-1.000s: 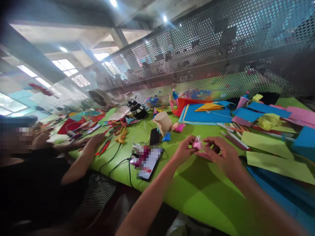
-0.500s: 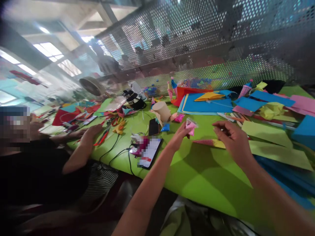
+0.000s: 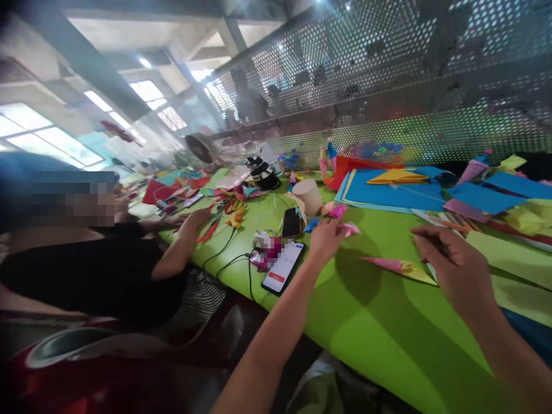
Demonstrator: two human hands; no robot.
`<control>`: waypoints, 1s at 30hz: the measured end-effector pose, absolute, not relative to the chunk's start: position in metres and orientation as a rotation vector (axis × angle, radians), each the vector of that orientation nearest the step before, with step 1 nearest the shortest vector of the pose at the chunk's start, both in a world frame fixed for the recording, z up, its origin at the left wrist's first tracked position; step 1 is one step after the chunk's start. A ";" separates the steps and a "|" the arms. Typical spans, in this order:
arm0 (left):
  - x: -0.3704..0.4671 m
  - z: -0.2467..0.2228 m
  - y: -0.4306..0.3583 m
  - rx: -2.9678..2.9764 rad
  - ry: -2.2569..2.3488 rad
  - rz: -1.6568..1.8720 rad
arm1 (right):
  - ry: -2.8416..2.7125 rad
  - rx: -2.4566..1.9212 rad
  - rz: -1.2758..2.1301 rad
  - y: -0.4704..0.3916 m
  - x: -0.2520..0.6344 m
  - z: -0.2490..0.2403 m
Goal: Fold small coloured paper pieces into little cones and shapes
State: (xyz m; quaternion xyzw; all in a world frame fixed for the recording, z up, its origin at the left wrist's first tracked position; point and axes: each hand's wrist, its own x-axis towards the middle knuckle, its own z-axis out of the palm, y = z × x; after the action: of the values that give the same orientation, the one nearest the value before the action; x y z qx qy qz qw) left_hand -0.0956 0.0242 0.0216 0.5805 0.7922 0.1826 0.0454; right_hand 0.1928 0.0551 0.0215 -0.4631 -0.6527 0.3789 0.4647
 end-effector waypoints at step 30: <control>-0.040 0.030 0.032 1.304 1.072 1.507 | -1.679 -0.966 0.990 0.045 0.180 0.025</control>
State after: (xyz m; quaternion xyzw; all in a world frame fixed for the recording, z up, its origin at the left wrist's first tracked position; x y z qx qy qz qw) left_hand -0.0405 0.0320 0.0299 0.5214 0.4288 0.6027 0.4254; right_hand 0.1802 0.0455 0.0247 -0.3934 -0.6833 0.4031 0.4646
